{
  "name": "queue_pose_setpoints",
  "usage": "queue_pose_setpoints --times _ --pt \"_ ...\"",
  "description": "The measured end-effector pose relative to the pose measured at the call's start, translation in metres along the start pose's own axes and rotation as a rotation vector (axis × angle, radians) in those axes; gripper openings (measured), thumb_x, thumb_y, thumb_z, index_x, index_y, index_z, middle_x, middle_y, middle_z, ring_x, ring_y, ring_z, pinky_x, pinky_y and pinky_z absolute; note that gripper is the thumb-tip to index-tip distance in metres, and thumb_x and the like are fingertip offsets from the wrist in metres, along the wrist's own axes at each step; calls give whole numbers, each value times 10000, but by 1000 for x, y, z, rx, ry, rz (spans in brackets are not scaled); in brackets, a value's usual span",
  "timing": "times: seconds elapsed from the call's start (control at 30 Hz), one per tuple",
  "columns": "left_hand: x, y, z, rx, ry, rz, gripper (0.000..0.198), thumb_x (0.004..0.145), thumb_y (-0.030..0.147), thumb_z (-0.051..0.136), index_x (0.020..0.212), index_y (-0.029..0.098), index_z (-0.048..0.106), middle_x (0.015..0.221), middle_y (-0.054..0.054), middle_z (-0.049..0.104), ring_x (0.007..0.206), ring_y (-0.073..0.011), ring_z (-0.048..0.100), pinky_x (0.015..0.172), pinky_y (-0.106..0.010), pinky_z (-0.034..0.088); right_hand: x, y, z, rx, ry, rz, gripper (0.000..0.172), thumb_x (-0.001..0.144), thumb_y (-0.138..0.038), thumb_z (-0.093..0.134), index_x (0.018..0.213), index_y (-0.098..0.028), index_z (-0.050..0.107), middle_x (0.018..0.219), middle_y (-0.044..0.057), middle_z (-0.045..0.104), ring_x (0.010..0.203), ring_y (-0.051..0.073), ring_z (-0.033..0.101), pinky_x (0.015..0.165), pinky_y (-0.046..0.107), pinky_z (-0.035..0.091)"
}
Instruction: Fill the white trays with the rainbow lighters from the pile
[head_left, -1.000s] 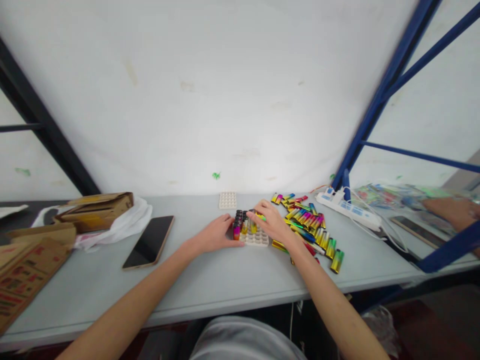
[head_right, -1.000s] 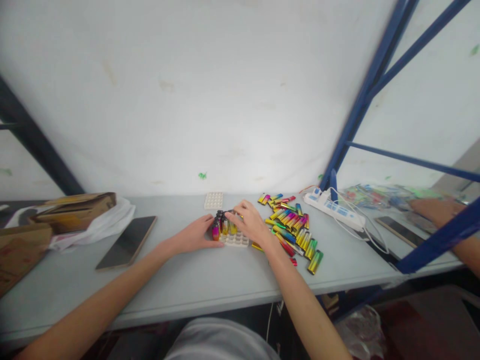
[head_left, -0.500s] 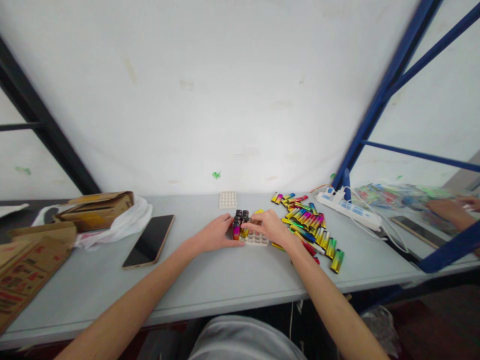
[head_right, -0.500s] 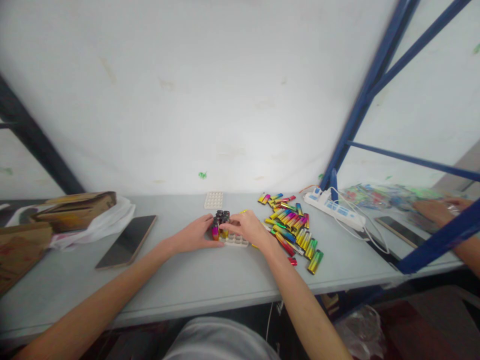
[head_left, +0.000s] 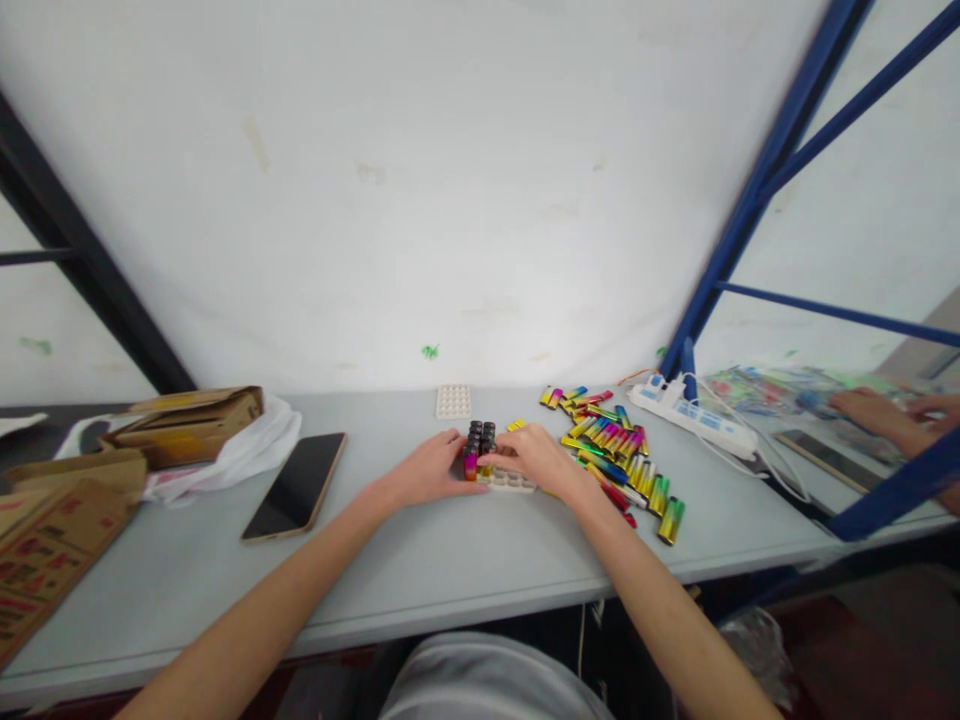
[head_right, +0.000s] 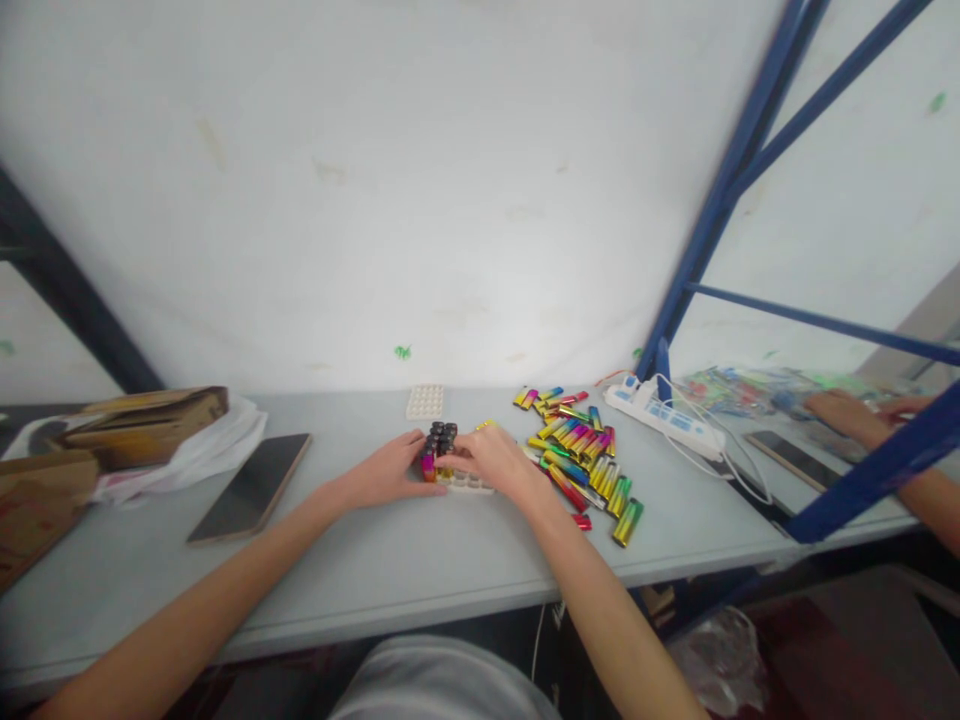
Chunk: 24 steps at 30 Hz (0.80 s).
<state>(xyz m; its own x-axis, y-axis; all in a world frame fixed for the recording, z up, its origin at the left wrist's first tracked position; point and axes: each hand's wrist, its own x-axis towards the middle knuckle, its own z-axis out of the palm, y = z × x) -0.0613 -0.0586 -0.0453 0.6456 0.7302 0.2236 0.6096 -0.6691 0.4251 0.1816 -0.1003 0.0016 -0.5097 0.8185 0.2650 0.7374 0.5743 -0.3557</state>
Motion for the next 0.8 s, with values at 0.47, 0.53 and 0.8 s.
queue_pose_setpoints --times 0.47,0.53,0.8 --pt "1 14 -8 59 -28 -36 623 776 746 786 1052 198 678 1113 -128 672 1041 -345 657 967 -459 541 -81 46 -65 92 -169 191 167 942 -349 747 930 -183 731 862 49 764 790 215 690 720 296 468" --pt "1 13 -8 60 -23 -33 634 766 766 778 1029 197 680 1081 -124 673 1014 -346 659 936 -460 549 -95 41 -62 58 -203 211 135 933 -316 763 925 -191 712 858 36 745 779 208 678 720 296 466" --pt "1 11 -7 65 -8 -28 635 756 789 768 975 200 677 1043 -118 668 956 -326 653 896 -459 559 -113 29 -34 -286 -99 207 100 926 -236 766 996 -207 701 1091 98 715 976 272 687 880 377 520"
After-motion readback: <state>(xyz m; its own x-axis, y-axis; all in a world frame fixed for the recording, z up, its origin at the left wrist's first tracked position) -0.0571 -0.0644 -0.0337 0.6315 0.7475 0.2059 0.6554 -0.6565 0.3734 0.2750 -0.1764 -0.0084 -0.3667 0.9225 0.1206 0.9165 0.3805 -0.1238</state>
